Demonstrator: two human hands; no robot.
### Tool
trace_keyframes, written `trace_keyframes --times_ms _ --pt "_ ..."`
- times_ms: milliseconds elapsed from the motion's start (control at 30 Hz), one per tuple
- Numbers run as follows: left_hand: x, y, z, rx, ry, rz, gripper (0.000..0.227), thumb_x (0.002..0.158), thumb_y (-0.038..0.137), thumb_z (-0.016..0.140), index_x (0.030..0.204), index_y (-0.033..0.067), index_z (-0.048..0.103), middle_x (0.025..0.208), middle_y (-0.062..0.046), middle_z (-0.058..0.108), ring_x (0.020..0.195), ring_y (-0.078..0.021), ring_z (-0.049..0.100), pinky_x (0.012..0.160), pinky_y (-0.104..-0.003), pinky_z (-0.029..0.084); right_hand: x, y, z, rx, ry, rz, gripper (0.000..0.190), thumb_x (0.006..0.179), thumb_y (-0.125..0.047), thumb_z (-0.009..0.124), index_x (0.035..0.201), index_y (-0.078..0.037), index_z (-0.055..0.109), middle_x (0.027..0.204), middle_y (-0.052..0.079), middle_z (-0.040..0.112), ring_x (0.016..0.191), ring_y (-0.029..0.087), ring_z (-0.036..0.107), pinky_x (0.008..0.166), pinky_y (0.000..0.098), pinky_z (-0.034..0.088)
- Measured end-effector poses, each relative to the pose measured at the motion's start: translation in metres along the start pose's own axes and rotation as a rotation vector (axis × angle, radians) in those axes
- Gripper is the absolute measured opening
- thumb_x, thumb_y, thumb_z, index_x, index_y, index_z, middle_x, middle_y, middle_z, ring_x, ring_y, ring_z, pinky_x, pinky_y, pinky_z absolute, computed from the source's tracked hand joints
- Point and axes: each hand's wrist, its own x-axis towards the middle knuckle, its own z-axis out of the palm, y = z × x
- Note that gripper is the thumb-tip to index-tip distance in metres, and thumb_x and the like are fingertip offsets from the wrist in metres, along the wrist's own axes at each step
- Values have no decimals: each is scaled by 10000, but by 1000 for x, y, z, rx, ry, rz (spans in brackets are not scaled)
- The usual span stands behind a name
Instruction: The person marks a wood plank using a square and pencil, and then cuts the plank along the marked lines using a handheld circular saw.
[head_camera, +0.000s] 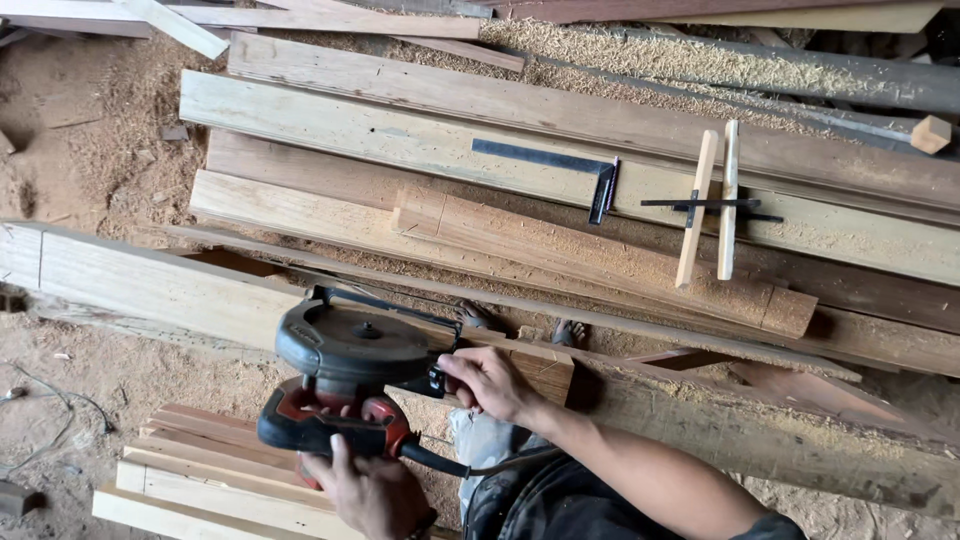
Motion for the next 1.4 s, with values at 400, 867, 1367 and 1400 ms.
trace_keyframes --times_ms 400,867,1367,1400 --pt "-165 -68 121 535 -1094 246 482 946 244 610 1381 40 588 1475 -142 603 1395 -249 555 1184 -376 402 -70 53 -164 66 385 36 322 999 -302 565 801 -51 608 609 71 607 487 146 513 503 285 398" --pt "-186 -397 174 1456 -1518 379 525 870 502 664 1325 244 617 1166 -105 699 1116 -390 688 970 -499 561 -65 281 -450 -303 931 190 147 977 -177 689 961 -32 708 725 93 699 665 213 676 617 314 513" --pt "-160 -396 175 1714 -1422 47 483 892 481 639 1324 266 621 1187 -106 693 1145 -333 692 1018 -481 570 -38 258 -515 -299 952 377 714 909 -448 767 1423 -16 524 1254 298 664 1237 469 625 1045 561 493" --pt "-164 -392 179 1716 -1415 43 483 892 481 639 1324 266 621 1187 -106 693 1145 -333 692 1018 -481 570 -35 268 -522 -299 946 378 714 909 -448 767 1423 -16 524 1254 298 664 1237 469 625 1045 561 493"
